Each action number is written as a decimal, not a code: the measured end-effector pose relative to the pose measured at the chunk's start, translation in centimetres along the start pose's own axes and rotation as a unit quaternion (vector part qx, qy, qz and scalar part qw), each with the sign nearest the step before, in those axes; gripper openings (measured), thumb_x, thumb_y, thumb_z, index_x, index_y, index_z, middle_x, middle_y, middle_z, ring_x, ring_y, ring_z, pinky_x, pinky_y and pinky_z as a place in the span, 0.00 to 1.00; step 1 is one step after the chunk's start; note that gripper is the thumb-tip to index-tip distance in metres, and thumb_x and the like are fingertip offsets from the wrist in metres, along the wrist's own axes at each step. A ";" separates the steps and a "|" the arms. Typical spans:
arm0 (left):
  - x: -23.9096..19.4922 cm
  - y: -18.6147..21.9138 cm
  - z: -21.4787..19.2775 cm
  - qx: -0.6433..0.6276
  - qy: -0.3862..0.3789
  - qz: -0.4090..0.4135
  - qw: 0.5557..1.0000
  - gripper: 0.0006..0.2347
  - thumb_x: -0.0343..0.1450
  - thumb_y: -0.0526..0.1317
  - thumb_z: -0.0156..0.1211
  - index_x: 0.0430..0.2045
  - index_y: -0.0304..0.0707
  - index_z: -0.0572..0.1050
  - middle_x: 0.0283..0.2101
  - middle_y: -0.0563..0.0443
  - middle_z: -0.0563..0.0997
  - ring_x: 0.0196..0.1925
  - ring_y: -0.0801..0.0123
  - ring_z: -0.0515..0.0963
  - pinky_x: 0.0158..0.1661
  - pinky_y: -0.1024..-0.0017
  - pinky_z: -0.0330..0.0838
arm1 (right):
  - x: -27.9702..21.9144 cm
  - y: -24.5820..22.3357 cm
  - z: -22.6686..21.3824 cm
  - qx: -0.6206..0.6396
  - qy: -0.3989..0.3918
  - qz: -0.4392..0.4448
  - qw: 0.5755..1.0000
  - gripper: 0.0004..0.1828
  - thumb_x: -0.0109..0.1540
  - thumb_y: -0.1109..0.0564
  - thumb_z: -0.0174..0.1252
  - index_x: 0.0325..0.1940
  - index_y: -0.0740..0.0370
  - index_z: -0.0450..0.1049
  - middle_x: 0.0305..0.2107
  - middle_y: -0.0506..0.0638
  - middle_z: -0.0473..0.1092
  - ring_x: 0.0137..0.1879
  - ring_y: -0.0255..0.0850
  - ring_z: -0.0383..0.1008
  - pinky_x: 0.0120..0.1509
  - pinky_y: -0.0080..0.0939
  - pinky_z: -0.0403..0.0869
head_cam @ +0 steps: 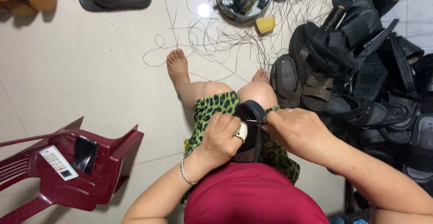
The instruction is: The person sits on the floor and sews a black sandal using a needle and thread. They repeatedly push the needle through the shoe's strap and pull the thread tight to secure the stitching.
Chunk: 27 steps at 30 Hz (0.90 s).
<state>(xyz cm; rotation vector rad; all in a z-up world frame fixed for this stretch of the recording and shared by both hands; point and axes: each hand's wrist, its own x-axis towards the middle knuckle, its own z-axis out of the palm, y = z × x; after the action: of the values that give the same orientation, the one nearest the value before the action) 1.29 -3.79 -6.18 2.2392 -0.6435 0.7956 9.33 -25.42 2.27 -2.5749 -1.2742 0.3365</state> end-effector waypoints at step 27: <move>2.9 0.6 -2.3 -0.254 -0.106 -0.404 0.873 0.06 0.68 0.34 0.68 0.30 0.27 0.82 0.25 0.39 0.83 0.24 0.55 0.82 0.23 0.67 0.74 | -0.8 -1.0 0.4 0.068 0.100 0.001 0.993 0.14 0.62 0.56 0.66 0.50 0.60 0.81 0.34 0.57 0.79 0.37 0.50 0.82 0.35 0.41 0.79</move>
<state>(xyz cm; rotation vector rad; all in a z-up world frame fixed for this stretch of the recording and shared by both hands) 2.12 -3.20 -2.59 1.8400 0.0423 -0.0513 8.02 -25.44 2.30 -2.4262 -1.1385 0.1554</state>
